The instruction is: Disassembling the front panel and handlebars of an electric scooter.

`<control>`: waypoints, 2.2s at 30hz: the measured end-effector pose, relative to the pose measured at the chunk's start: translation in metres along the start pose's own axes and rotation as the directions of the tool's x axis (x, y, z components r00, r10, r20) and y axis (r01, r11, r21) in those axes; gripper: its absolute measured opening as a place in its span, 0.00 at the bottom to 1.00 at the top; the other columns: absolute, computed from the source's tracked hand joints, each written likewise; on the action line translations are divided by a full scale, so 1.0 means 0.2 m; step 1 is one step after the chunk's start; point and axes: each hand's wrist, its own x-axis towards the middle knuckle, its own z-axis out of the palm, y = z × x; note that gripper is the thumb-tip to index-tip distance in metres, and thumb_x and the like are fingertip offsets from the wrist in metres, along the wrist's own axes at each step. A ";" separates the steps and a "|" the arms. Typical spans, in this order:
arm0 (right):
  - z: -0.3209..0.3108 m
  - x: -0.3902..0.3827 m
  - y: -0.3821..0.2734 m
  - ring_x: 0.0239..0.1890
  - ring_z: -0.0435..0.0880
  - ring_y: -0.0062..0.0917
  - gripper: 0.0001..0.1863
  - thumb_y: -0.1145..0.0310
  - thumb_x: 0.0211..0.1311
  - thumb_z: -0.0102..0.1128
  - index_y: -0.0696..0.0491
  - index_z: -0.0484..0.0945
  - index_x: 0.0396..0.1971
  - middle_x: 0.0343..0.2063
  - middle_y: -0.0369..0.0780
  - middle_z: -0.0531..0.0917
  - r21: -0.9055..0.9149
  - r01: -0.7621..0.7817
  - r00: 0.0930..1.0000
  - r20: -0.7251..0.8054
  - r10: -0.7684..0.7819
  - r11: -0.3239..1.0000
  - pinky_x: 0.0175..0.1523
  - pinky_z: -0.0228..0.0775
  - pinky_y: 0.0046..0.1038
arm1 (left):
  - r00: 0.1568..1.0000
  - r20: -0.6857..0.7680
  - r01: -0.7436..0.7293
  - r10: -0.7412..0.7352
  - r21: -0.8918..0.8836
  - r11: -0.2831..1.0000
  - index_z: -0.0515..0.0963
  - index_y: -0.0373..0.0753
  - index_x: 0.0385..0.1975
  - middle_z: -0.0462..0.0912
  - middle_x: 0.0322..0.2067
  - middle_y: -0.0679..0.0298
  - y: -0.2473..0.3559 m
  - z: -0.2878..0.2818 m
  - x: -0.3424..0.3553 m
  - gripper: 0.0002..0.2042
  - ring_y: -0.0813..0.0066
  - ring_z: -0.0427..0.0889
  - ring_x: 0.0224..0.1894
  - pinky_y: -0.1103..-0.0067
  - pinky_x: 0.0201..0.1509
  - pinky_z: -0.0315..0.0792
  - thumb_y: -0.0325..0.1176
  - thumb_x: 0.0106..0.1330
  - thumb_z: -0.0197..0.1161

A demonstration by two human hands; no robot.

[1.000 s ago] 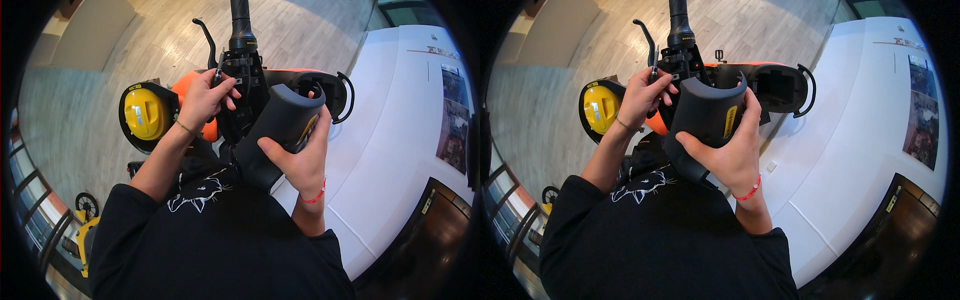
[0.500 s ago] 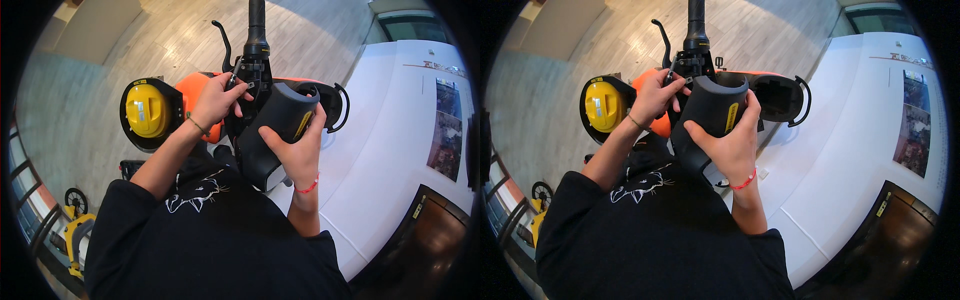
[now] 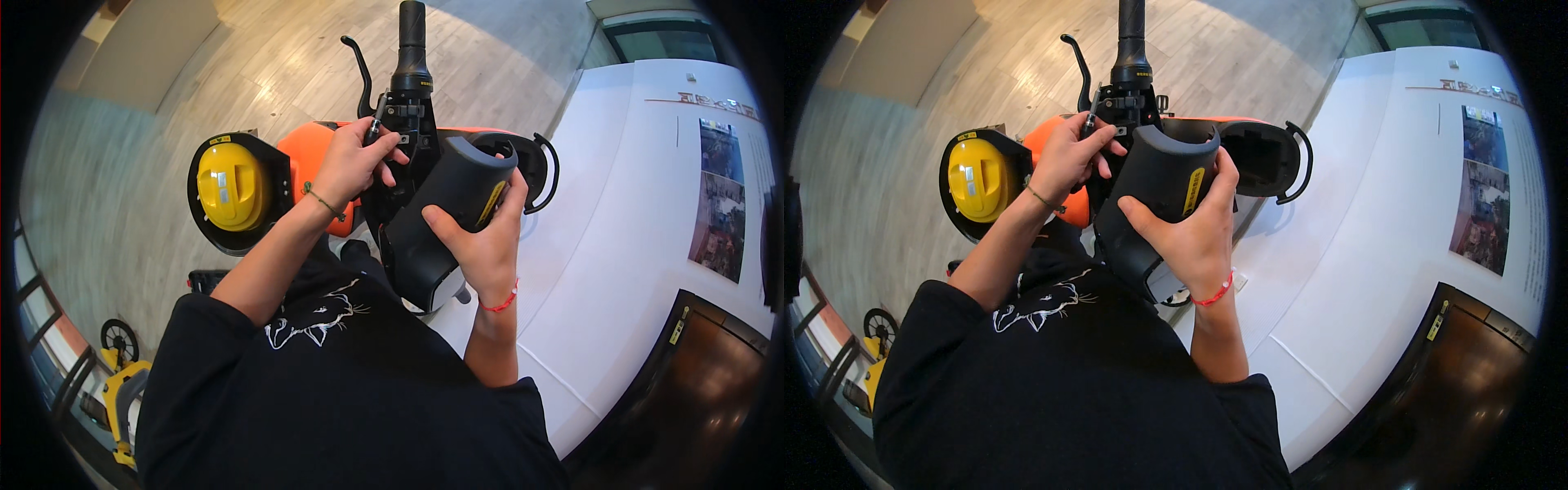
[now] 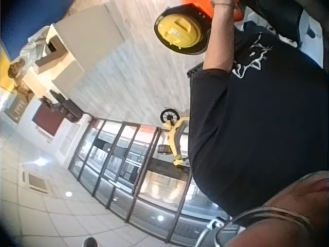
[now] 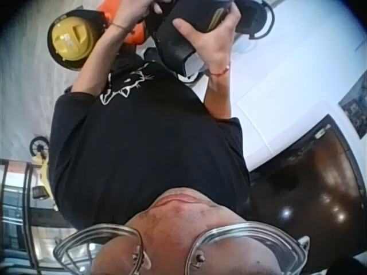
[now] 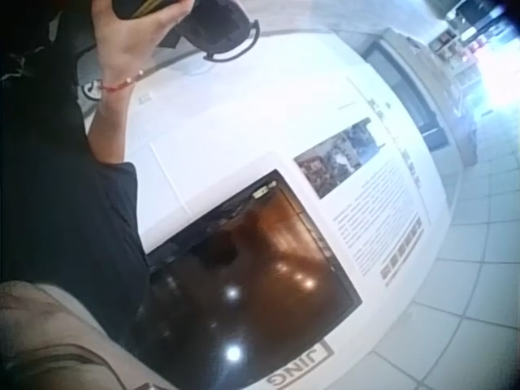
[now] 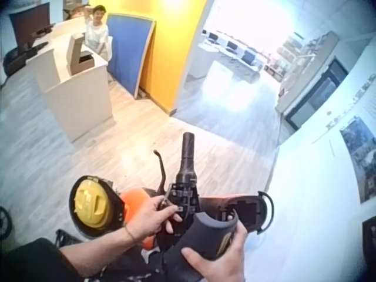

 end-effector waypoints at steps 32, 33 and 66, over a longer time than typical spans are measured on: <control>-0.03 -0.01 0.03 0.51 0.72 0.35 0.54 0.57 0.34 0.78 0.64 0.51 0.57 0.51 0.51 0.67 -0.022 0.063 0.998 0.016 -0.063 0.998 0.55 0.65 0.32 | 0.959 -0.209 -0.147 0.191 0.210 0.967 0.71 0.31 0.31 0.81 0.23 0.61 -0.02 0.14 -0.05 0.08 0.81 0.75 0.15 0.84 0.19 0.68 0.30 0.63 0.59; -0.03 -0.01 0.02 0.52 0.71 0.35 0.53 0.57 0.34 0.78 0.63 0.52 0.57 0.51 0.51 0.66 0.015 0.048 0.999 0.015 -0.048 0.999 0.55 0.65 0.32 | 0.952 -0.228 -0.148 0.205 0.244 0.958 0.70 0.31 0.30 0.82 0.23 0.60 -0.02 0.14 -0.05 0.08 0.81 0.76 0.15 0.84 0.18 0.68 0.30 0.63 0.58; 0.04 0.35 0.12 0.40 0.73 0.24 0.26 0.50 0.63 0.53 0.61 0.73 0.43 0.37 0.42 0.77 0.064 -0.125 0.977 0.180 0.112 0.990 0.47 0.65 0.25 | 0.986 -0.130 -0.069 0.104 0.250 0.966 0.70 0.33 0.44 0.71 0.26 0.69 -0.01 0.07 -0.39 0.24 0.87 0.66 0.22 0.85 0.24 0.65 0.37 0.51 0.72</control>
